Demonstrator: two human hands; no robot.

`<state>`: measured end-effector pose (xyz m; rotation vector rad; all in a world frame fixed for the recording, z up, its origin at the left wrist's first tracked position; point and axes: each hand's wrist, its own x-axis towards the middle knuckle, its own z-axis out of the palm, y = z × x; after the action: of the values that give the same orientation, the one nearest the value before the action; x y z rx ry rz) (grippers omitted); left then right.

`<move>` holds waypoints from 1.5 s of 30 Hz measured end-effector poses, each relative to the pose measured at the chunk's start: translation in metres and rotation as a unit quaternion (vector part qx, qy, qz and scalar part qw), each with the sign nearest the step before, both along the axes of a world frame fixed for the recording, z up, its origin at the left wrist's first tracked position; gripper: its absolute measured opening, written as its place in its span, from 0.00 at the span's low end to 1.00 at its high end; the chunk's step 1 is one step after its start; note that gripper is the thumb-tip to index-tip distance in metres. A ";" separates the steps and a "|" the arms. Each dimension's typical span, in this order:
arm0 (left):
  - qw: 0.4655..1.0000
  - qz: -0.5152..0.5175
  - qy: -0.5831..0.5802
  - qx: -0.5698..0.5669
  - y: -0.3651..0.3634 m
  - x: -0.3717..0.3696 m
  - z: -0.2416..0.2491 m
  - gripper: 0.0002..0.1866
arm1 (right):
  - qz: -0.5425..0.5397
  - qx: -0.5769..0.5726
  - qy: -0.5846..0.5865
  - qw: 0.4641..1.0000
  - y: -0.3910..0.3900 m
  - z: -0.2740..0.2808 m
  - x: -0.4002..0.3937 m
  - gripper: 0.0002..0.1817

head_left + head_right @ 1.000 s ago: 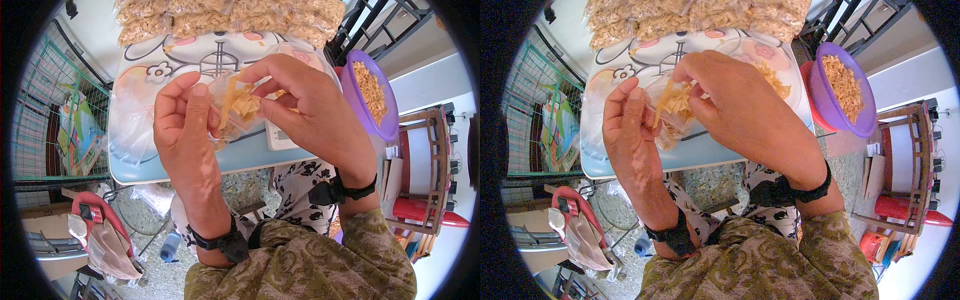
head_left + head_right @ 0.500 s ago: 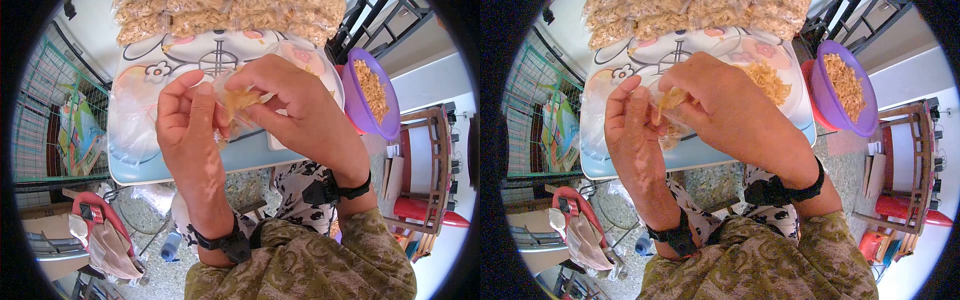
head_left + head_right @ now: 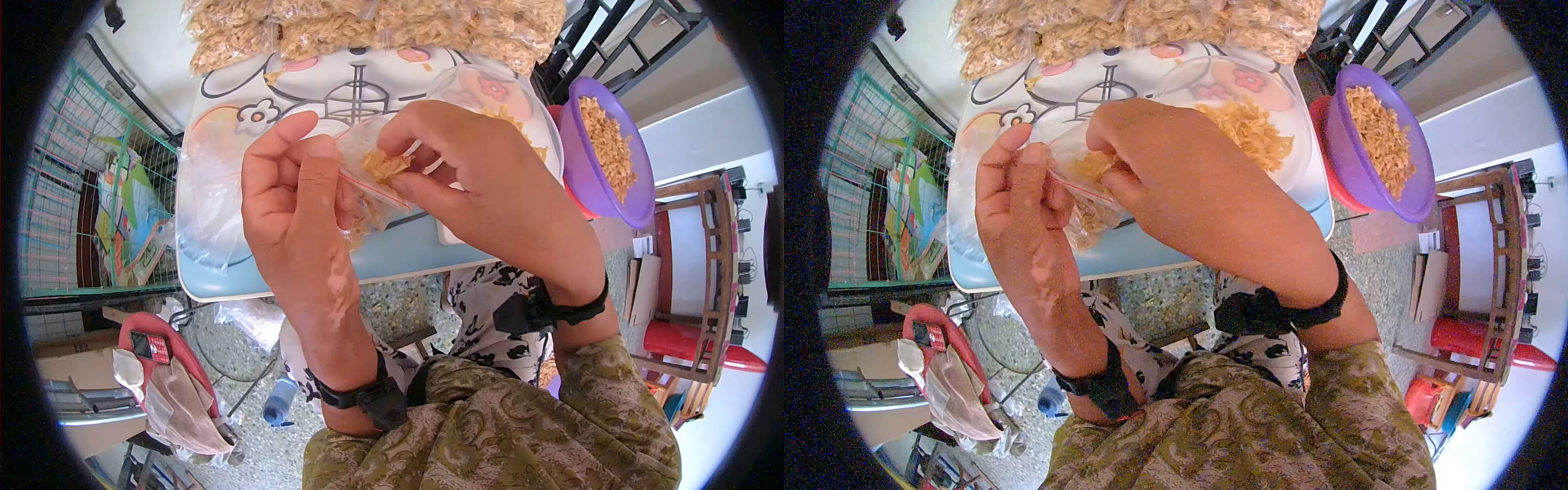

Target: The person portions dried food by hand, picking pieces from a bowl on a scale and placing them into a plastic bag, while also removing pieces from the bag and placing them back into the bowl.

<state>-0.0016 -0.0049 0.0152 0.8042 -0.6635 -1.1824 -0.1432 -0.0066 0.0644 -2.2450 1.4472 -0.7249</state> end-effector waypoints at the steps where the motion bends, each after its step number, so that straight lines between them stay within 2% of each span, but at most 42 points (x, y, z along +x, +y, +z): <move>1: 1.000 0.003 0.001 -0.001 0.000 0.001 0.000 0.12 | -0.015 0.027 -0.050 0.998 0.001 0.001 -0.001 0.09; 5: 1.000 -0.021 0.002 -0.010 0.003 0.000 0.005 0.10 | 0.012 0.017 -0.105 0.994 0.000 0.000 0.001 0.07; 7: 0.999 -0.036 -0.004 -0.018 0.006 -0.004 0.009 0.10 | 0.053 -0.039 0.002 0.998 -0.004 0.001 0.002 0.05; 14: 0.997 -0.028 0.025 -0.066 0.007 -0.001 0.010 0.11 | 0.061 -0.085 0.099 0.989 -0.002 0.004 0.007 0.05; 16: 0.996 -0.001 0.075 -0.057 0.005 0.003 0.012 0.11 | 0.053 -0.034 -0.104 0.993 0.003 0.008 0.002 0.07; 20: 0.988 -0.006 0.125 -0.086 0.004 0.007 0.007 0.10 | 0.072 -0.094 -0.128 0.985 0.005 0.016 -0.009 0.09; 22: 0.985 -0.009 0.143 -0.097 0.005 0.007 0.007 0.10 | 0.010 -0.166 -0.092 0.982 0.007 0.018 -0.010 0.08; 26: 0.984 -0.027 0.149 -0.094 0.006 0.011 0.002 0.09 | -0.043 -0.107 -0.066 0.991 0.014 0.008 -0.008 0.09; 28: 0.983 -0.030 0.149 -0.102 0.008 0.011 0.004 0.09 | -0.049 -0.004 -0.049 0.998 0.016 0.002 -0.004 0.09; 29: 0.983 -0.029 0.149 -0.103 0.008 0.012 0.005 0.09 | -0.048 -0.005 -0.049 0.998 0.017 0.001 -0.002 0.09; 32: 0.990 0.000 0.125 -0.071 0.010 0.015 0.006 0.09 | -0.056 0.003 -0.075 0.996 0.016 -0.001 0.005 0.07; 34: 0.997 0.067 0.037 -0.030 0.010 0.013 0.007 0.10 | -0.068 -0.015 -0.144 0.987 0.014 -0.001 0.007 0.06; 38: 0.998 0.060 0.011 -0.008 0.015 0.023 0.016 0.11 | -0.056 -0.017 -0.177 0.982 0.008 -0.009 0.015 0.05; 40: 0.993 0.047 -0.104 0.037 0.022 0.027 0.027 0.13 | -0.068 0.012 -0.226 0.972 0.009 -0.010 0.019 0.04; 41: 0.993 0.048 -0.104 0.038 0.024 0.030 0.025 0.13 | -0.067 0.013 -0.226 0.972 0.009 -0.010 0.020 0.04; 43: 0.984 -0.035 -0.172 0.024 0.026 0.037 0.022 0.13 | -0.077 0.002 -0.227 0.971 0.008 -0.009 0.020 0.04; 45: 0.986 -0.009 -0.165 0.010 0.026 0.042 0.019 0.14 | -0.087 -0.010 -0.230 0.969 0.011 -0.005 0.020 0.04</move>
<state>0.0408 0.0212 0.0341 1.0247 -0.9337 -1.0820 -0.1233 0.0042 0.0594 -1.8086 1.4084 -1.2239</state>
